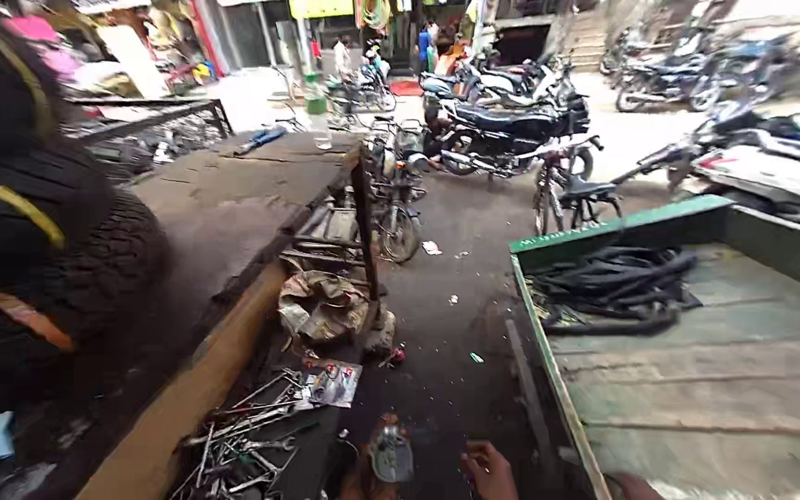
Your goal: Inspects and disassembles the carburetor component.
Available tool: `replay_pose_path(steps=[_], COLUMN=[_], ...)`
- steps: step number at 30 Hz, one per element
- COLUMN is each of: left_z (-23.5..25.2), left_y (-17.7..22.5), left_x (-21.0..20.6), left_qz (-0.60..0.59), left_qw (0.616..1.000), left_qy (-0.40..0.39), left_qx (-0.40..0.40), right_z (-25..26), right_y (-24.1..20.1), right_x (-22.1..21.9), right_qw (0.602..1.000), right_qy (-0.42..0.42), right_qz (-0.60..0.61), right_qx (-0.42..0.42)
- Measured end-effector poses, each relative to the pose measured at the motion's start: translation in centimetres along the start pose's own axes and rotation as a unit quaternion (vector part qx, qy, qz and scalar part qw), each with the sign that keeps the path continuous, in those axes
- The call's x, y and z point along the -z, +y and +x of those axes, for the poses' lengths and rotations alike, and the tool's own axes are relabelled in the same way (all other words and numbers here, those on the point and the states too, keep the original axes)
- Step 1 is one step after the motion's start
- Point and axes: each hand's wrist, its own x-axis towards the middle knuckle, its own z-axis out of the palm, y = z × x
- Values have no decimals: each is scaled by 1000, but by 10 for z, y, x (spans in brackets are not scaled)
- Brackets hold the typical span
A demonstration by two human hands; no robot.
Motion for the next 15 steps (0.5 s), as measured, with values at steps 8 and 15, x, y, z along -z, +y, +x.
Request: replay_pose_path(steps=[8,15], left_z=[12,8], left_y=[16,16], left_x=[0,10], left_qz=[-112,-98], left_qw=[991,992], left_qy=[-68,-6], left_qx=[28,76], right_z=[-24,-47], right_y=[1,17], right_x=[32,37], right_qw=[996,992], right_qy=[14,20], right_qz=[0,48], right_qx=[-87,-118])
